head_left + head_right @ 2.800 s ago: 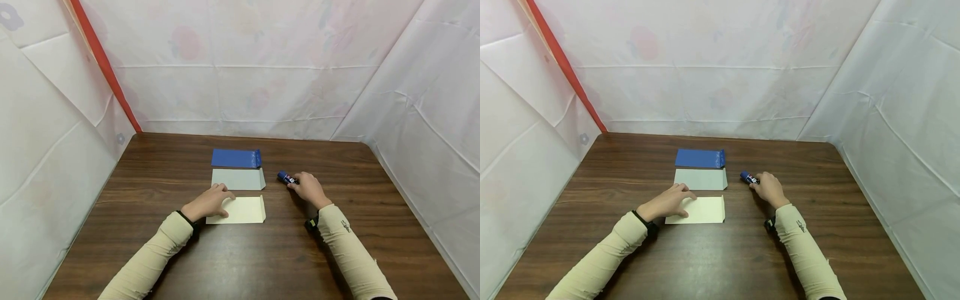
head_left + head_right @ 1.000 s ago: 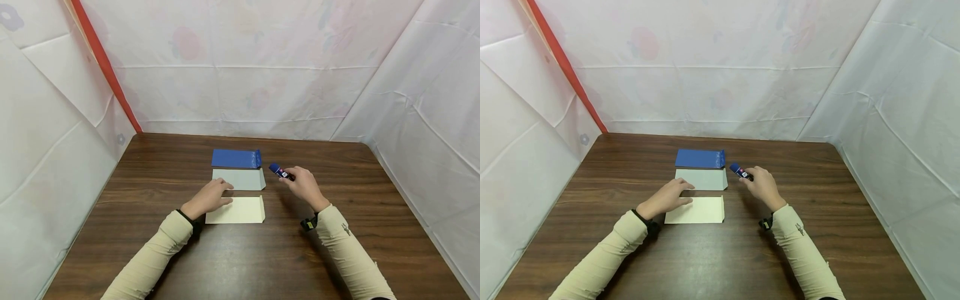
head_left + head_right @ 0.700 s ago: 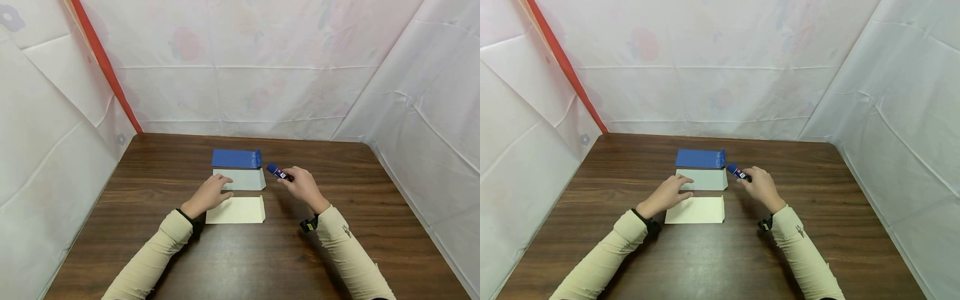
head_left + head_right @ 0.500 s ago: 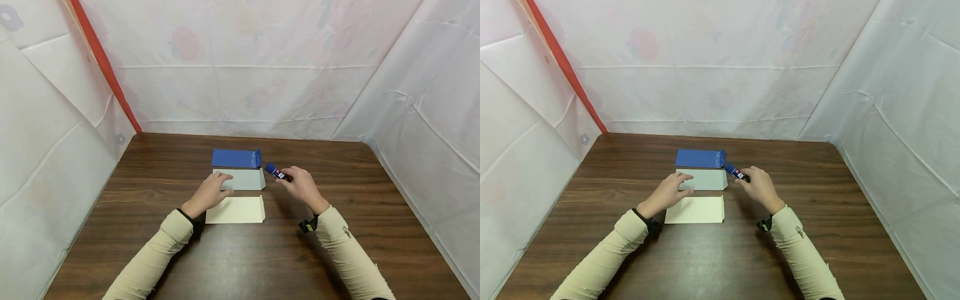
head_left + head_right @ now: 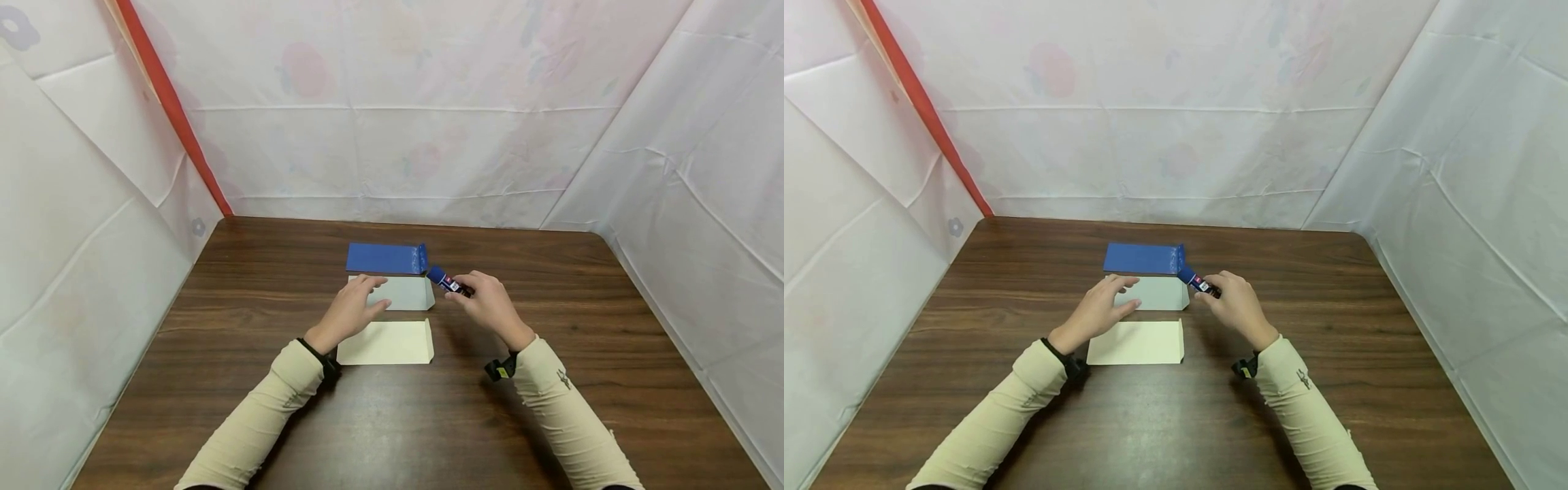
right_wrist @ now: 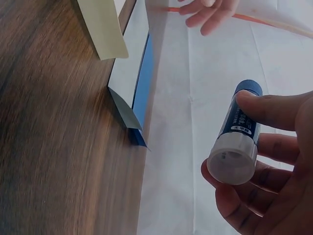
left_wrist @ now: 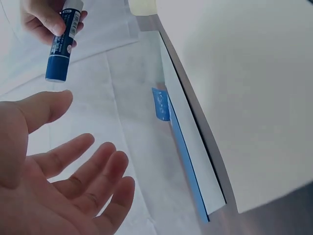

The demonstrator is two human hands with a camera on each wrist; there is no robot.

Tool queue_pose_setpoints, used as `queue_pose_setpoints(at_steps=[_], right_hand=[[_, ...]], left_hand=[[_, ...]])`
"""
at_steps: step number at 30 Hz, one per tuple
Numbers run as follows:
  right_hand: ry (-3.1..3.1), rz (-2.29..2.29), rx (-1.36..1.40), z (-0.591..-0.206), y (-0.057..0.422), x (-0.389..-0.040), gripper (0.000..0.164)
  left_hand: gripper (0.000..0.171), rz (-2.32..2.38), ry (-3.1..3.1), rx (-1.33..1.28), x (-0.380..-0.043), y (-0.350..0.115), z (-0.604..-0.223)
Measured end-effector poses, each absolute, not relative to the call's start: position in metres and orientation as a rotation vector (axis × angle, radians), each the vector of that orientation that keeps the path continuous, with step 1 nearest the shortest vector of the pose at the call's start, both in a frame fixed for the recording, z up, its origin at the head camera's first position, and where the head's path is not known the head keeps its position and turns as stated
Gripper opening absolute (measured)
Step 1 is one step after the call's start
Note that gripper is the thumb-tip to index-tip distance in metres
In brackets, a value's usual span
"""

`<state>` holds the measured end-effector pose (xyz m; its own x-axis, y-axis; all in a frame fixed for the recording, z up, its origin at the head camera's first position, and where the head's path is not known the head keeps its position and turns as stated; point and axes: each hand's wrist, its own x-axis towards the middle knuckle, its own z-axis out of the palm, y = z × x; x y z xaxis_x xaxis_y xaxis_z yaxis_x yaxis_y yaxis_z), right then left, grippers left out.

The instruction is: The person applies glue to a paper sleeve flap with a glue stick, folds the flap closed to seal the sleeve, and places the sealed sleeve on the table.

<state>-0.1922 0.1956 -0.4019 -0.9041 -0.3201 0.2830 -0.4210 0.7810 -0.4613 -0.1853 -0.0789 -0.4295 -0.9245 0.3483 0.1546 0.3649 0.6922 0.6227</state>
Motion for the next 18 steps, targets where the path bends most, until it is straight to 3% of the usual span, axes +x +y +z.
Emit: queue_pose_setpoints(at_steps=[18], right_hand=[[-2.751,0.801,0.665,-0.398,0.187,-0.186,0.026]], left_hand=[[0.045,-1.170,-2.716,-0.662,-0.190,-0.059,-0.424]])
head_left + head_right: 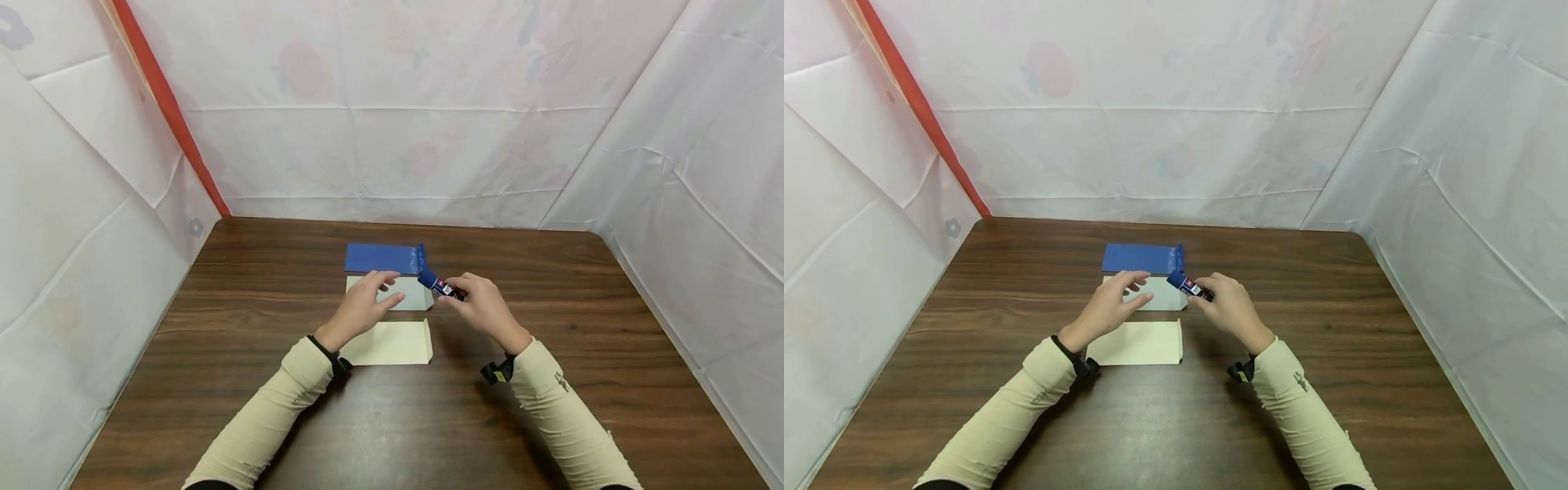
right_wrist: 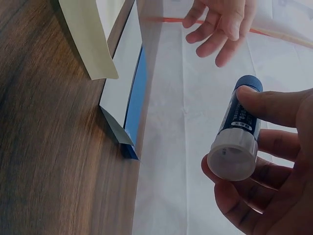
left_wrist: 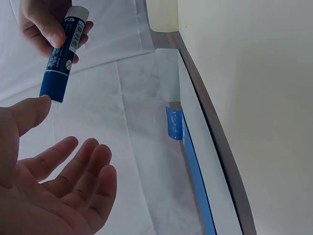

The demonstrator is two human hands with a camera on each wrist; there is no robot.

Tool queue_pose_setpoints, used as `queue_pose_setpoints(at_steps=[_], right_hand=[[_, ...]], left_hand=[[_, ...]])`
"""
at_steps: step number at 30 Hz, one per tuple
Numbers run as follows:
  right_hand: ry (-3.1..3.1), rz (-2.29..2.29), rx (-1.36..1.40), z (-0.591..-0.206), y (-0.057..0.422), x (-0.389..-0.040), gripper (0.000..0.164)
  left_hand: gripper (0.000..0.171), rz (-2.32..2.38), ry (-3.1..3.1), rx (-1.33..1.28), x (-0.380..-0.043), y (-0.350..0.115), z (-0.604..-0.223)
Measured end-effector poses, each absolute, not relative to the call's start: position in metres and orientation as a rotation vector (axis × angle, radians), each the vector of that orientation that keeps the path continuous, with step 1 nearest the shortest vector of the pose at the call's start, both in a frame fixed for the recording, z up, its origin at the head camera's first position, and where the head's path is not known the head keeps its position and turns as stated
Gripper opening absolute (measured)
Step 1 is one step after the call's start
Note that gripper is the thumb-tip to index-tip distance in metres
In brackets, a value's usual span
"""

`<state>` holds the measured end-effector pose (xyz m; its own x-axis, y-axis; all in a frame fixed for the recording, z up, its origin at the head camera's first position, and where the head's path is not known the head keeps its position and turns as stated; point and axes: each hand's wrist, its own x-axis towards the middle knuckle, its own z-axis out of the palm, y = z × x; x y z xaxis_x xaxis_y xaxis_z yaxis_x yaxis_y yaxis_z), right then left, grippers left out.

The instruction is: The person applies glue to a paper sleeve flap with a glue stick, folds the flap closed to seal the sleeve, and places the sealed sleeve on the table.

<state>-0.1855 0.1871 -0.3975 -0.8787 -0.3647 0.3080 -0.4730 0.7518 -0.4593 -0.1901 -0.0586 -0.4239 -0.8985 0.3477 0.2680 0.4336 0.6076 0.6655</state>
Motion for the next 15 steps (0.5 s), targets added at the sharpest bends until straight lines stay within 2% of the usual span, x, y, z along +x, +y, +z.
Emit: queue_pose_setpoints(at_steps=[15], right_hand=[[-2.740,0.865,0.754,-0.3985,0.1807,-0.1853,0.027]], left_hand=[[0.044,-1.270,-2.672,-0.697,-0.1914,-0.0489,-0.4210]])
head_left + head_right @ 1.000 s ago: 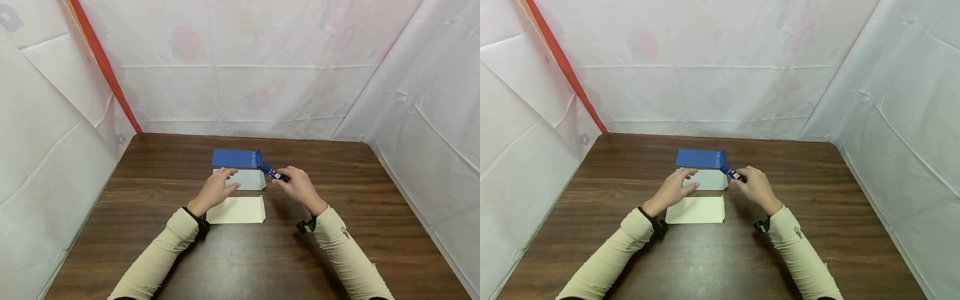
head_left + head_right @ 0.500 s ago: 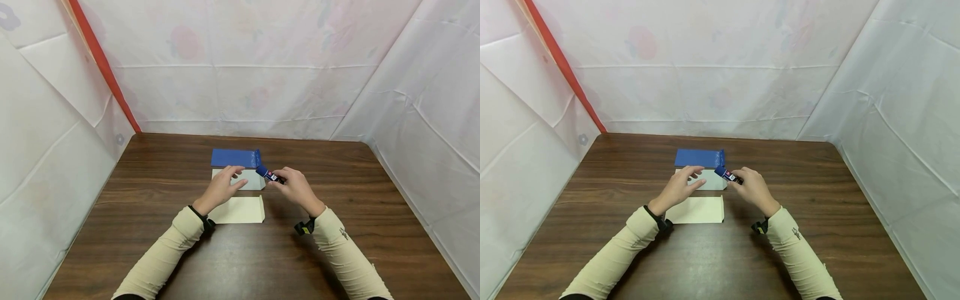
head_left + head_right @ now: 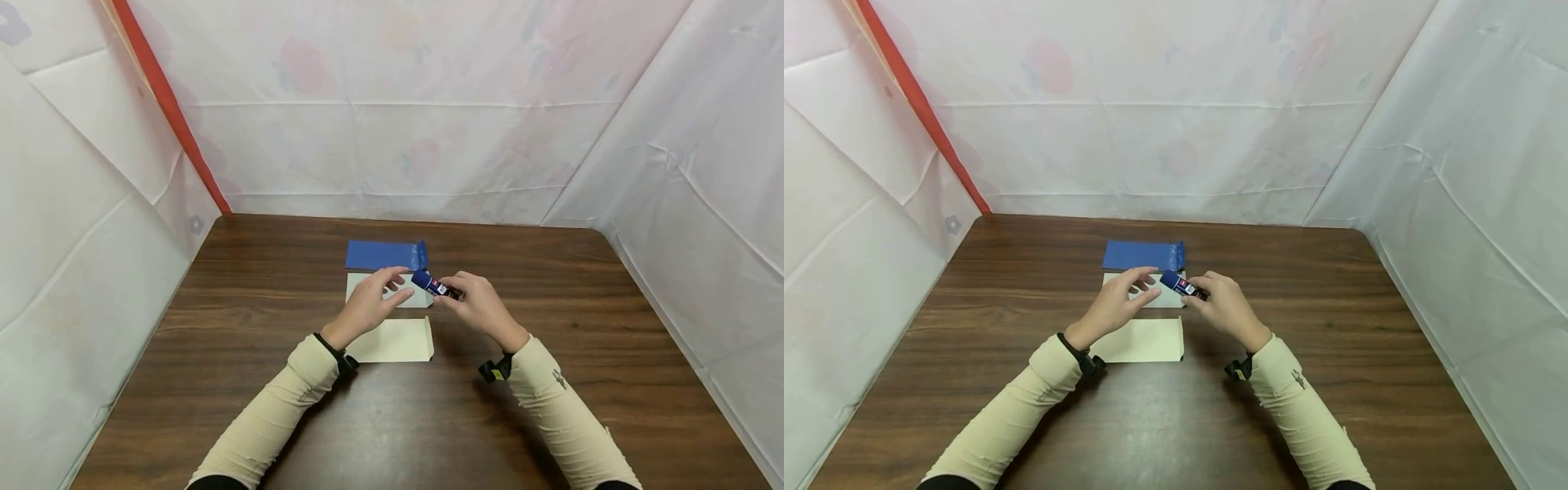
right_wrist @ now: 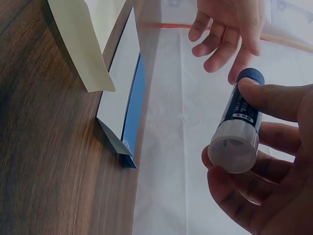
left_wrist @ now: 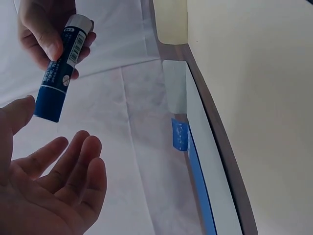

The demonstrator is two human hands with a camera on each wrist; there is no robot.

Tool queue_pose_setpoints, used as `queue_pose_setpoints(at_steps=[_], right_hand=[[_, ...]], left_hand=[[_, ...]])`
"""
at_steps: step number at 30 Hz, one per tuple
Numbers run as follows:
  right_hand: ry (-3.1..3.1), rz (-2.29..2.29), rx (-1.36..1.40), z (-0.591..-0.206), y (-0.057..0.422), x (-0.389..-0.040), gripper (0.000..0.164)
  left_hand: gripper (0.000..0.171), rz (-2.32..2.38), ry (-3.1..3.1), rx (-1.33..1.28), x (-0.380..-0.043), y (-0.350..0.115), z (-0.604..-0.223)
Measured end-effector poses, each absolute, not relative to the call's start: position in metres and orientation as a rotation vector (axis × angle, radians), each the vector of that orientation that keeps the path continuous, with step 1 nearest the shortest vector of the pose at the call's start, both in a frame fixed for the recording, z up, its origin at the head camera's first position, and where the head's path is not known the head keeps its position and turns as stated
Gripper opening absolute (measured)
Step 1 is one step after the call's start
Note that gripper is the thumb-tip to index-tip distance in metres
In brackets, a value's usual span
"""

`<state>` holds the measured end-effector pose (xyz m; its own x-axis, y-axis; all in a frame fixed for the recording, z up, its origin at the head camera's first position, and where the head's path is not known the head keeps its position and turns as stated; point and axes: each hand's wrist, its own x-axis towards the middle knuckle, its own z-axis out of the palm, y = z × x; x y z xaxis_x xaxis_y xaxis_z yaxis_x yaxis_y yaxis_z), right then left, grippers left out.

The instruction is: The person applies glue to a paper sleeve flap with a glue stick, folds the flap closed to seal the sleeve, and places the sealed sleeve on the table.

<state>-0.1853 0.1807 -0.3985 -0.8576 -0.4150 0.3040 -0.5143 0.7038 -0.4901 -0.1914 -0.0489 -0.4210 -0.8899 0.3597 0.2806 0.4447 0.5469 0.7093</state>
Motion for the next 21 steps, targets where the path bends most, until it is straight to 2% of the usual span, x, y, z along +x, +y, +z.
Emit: queue_pose_setpoints(at_steps=[21], right_hand=[[-2.763,0.877,0.798,-0.3981,0.1730,-0.1829,0.025]], left_hand=[[0.042,-1.323,-2.645,-0.739,-0.1891,-0.0397,-0.4189]])
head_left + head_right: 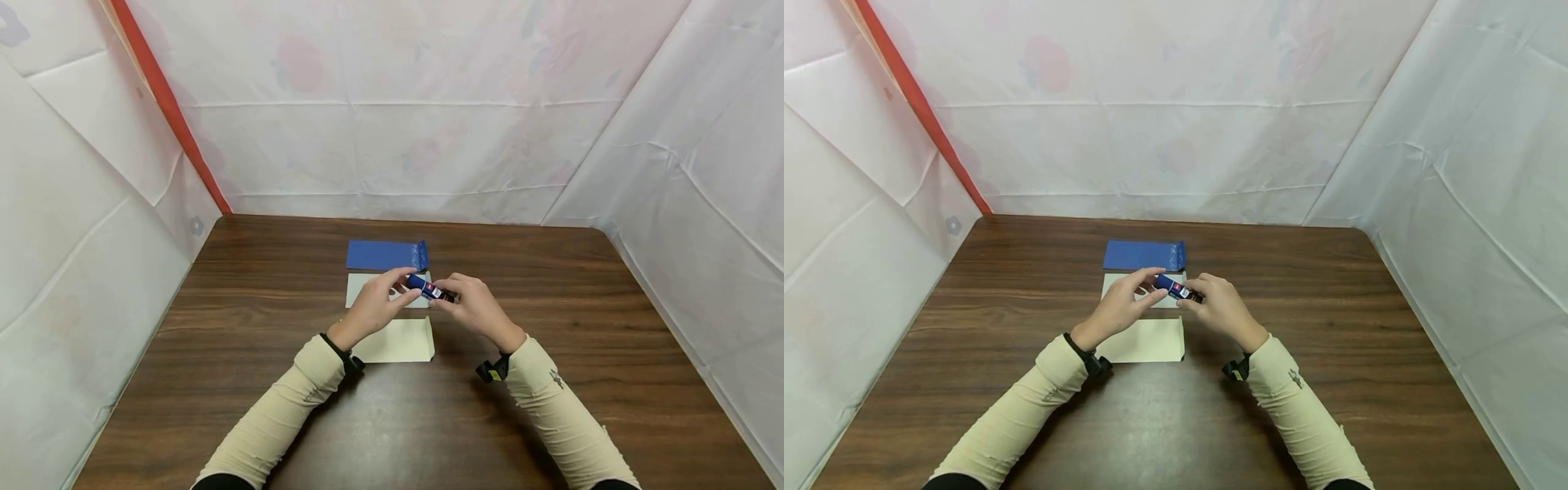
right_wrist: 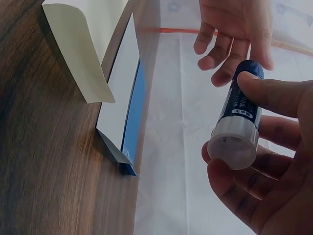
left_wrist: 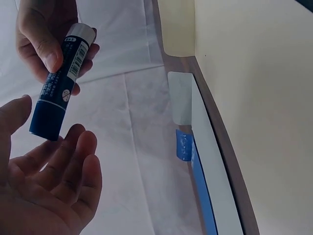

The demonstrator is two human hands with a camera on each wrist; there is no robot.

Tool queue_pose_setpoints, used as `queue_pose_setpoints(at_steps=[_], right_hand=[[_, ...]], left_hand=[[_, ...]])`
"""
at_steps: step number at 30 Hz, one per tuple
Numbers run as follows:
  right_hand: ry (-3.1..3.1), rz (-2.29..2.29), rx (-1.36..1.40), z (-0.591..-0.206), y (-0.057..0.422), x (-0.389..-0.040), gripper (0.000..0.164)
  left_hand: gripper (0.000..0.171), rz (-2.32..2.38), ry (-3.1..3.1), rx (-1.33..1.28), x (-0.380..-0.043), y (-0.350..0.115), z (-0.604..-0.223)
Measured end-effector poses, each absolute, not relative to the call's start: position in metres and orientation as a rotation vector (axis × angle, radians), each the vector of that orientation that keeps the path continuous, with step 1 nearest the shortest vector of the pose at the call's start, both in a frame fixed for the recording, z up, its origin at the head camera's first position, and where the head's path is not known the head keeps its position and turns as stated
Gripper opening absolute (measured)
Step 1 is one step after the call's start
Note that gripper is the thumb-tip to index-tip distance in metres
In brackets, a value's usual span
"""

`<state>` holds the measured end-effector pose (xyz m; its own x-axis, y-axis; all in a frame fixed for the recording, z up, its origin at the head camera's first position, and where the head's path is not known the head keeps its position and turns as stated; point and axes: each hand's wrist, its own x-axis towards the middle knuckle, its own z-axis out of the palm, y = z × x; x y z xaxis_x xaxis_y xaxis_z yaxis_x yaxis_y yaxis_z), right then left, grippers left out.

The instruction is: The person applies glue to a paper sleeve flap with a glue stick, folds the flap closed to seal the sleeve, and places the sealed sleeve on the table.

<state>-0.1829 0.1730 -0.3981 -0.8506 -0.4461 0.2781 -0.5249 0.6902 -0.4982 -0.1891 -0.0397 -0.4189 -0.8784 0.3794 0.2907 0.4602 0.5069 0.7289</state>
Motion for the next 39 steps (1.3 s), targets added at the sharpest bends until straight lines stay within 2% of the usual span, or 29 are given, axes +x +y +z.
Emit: queue_pose_setpoints(at_steps=[15,24,33,39], right_hand=[[-2.729,0.883,0.863,-0.4000,0.1711,-0.1828,0.027],[-2.774,0.910,0.890,-0.3997,0.1717,-0.1827,0.028],[-2.689,0.868,0.954,-0.4028,0.1707,-0.1826,0.032],[-2.608,0.859,0.933,-0.4054,0.1714,-0.1819,0.028]], left_hand=[[0.037,-1.343,-2.605,-0.766,-0.1873,-0.0377,-0.4182],[0.026,-1.335,-2.605,-0.773,-0.1877,-0.0374,-0.4199],[0.025,-1.339,-2.602,-0.747,-0.1866,-0.0396,-0.4183],[0.025,-1.329,-2.606,-0.774,-0.1872,-0.0375,-0.4166]])
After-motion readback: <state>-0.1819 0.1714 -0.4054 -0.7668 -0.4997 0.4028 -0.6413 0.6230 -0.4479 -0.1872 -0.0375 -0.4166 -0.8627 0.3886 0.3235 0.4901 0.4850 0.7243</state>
